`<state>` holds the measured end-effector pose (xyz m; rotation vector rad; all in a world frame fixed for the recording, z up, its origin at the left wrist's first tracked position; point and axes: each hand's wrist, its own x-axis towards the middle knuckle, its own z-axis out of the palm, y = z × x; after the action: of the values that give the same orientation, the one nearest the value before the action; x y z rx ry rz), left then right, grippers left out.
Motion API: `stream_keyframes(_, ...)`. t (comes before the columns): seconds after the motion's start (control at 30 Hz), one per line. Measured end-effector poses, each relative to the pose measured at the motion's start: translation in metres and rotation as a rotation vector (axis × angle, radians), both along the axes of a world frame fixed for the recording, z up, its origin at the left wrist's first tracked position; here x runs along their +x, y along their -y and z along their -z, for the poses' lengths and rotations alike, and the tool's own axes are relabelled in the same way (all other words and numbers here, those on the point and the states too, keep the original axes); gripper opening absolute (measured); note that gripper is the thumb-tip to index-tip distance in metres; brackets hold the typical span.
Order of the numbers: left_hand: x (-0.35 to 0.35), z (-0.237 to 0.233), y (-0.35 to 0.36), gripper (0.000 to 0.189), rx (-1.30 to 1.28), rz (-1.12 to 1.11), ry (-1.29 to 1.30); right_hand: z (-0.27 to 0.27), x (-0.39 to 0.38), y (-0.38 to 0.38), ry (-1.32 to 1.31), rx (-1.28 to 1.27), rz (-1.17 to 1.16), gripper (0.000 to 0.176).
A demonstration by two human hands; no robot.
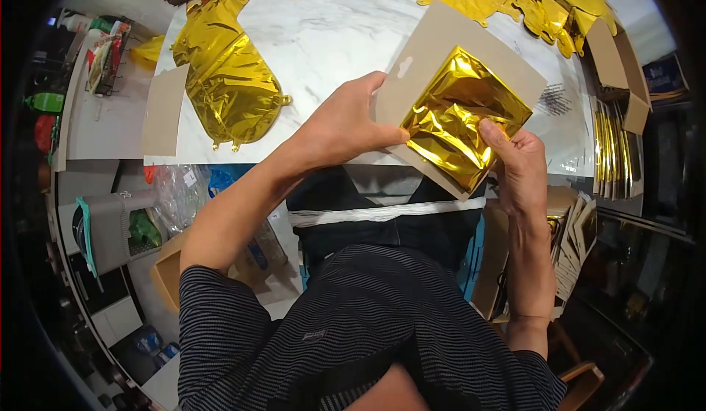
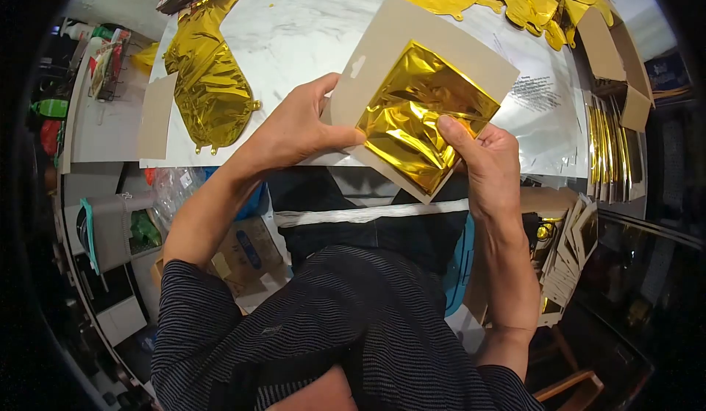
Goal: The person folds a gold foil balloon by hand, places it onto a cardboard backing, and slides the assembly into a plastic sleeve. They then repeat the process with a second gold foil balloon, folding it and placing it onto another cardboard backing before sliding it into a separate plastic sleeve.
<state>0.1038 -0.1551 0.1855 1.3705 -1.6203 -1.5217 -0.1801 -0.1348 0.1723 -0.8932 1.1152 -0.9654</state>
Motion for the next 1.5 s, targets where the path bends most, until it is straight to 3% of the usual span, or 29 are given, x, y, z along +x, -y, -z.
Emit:
stream_keyframes(0.27,-0.007,-0.013,0.0,0.056,-0.043,-0.065,-0.02,0.003,0.002,-0.012,0.084,-0.022,0.178,0.027)
stream_keyframes(0.33,-0.01,-0.017,0.001,0.057,0.151,-0.1,-0.263,0.001,0.002,-0.015,0.161,-0.041,0.215,0.028)
stream_keyframes(0.63,-0.025,-0.026,0.025,0.061,0.263,0.045,-0.309,0.015,-0.026,-0.029,0.207,-0.081,0.275,0.028)
stream_keyframes(0.67,-0.024,-0.028,0.033,0.054,0.224,0.022,-0.266,0.007,-0.037,-0.031,0.215,-0.087,0.276,0.028)
stream_keyframes(0.7,-0.024,-0.03,0.041,0.048,0.183,-0.004,-0.222,-0.008,-0.053,-0.032,-0.055,0.021,0.331,0.026)
stream_keyframes(0.73,-0.025,-0.03,0.05,0.048,0.176,-0.006,-0.216,-0.005,-0.08,-0.033,-0.113,-0.039,0.39,0.023)
stream_keyframes(0.77,-0.029,-0.026,0.059,0.038,-0.077,-0.008,-0.019,-0.002,-0.106,-0.034,-0.177,-0.097,0.449,0.021)
stream_keyframes(0.83,-0.046,-0.026,0.067,0.021,-0.499,-0.031,0.258,-0.002,-0.165,-0.035,0.025,-0.4,0.568,0.02)
stream_keyframes(0.87,-0.057,-0.021,0.071,0.021,-0.499,-0.021,0.256,-0.018,-0.187,-0.038,0.071,-0.481,0.619,0.021)
stream_keyframes(0.93,-0.082,-0.005,0.08,0.02,-0.936,0.066,0.302,-0.023,-0.228,-0.048,0.1,-0.548,0.752,0.027)
stream_keyframes(1.13,-0.197,0.008,0.085,0.028,-1.153,0.383,0.341,-0.002,-0.283,-0.075,0.138,-0.585,0.778,0.032)
stream_keyframes(1.2,-0.216,0.008,0.079,0.035,-1.075,0.488,0.548,0.003,-0.286,-0.076,0.119,-0.549,0.87,0.031)
stream_keyframes(1.27,-0.227,0.009,0.077,0.034,-1.109,0.513,0.613,-0.003,-0.278,-0.074,0.114,-0.555,0.774,0.031)
stream_keyframes(1.43,-0.235,0.011,0.076,0.023,-1.113,0.48,0.756,0.008,-0.284,-0.072,0.123,-0.515,0.804,0.032)
stream_keyframes(1.5,-0.239,0.007,0.073,0.021,-1.16,0.451,0.642,0.009,-0.282,-0.071,0.136,-0.513,0.812,0.032)
